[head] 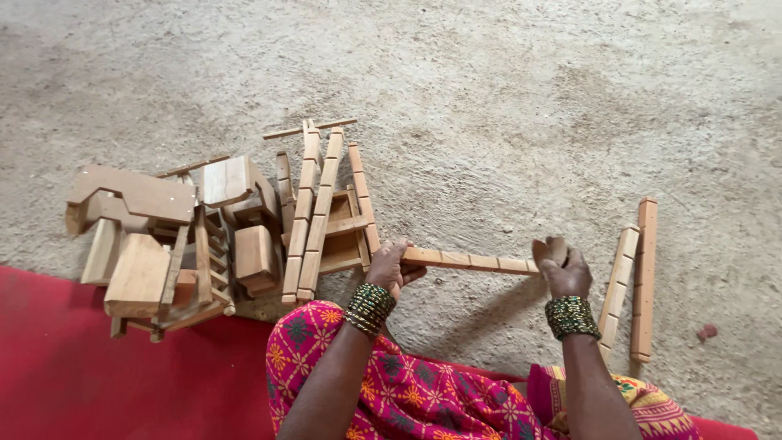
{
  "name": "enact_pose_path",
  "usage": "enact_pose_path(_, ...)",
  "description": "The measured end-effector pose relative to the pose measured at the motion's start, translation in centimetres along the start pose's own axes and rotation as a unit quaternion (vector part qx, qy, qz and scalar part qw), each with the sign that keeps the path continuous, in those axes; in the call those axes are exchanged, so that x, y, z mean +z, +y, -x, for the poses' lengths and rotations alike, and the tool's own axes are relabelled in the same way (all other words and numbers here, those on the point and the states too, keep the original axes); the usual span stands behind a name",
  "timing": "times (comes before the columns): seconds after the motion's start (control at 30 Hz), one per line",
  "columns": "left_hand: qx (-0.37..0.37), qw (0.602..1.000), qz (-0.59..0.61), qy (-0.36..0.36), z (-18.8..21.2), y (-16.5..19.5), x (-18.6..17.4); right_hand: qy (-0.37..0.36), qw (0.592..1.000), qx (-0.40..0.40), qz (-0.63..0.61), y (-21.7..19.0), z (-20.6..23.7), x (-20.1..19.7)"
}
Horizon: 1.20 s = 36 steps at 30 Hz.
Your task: The person sits on a red mat and assembles small wooden furniture pieces. They pick up wooden slats, align them, and interlock them to form parts of a miniature chair or stool. The person handles the pieces one at a time, occasionally setting them down and picking up another.
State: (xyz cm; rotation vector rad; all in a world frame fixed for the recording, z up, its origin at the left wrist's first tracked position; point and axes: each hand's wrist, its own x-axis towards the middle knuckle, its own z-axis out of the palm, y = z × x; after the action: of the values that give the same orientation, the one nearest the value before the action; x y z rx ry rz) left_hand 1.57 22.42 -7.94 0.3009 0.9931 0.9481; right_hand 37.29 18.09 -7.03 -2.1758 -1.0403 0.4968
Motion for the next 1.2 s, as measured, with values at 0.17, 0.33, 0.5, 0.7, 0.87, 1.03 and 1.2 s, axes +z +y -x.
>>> enact_pose_path(0.17, -0.008, 1.000, -0.006, -0.013, -0.5, 0.0, -0.7, -0.085, 0.962, 0.062, -0.252, -0.6, -0.3, 0.7)
enact_pose_path(0.33, -0.007, 1.000, -0.007, -0.021, -0.6, 0.0, -1.2, -0.136, 0.909, 0.106, -0.379, -1.8, -0.7, 2.1)
enact_pose_path(0.5, 0.001, 1.000, -0.016, -0.007, -0.4, 0.1, -1.0, -0.162, 0.897, 0.070, -0.405, -3.1, -0.2, 1.9)
enact_pose_path(0.7, 0.000, 1.000, -0.021, -0.005, 0.1, 0.3, -0.9, -0.042, 0.999, 0.017, -0.011, -3.4, 0.0, 0.9)
enact_pose_path(0.87, -0.003, 1.000, -0.021, -0.003, 0.0, 0.3, -0.9, -0.003, 0.945, -0.013, 0.326, -0.7, 0.3, 1.4)
enact_pose_path(1.03, 0.007, 1.000, -0.026, 0.004, -0.2, 0.1, -0.9, 0.081, 0.906, -0.301, 0.285, 0.0, 3.9, 4.8)
enact_pose_path(1.2, 0.010, 1.000, -0.008, -0.003, 0.1, 0.2, -0.5, 0.000, 0.930, -0.333, 0.154, -6.6, 10.8, 8.3)
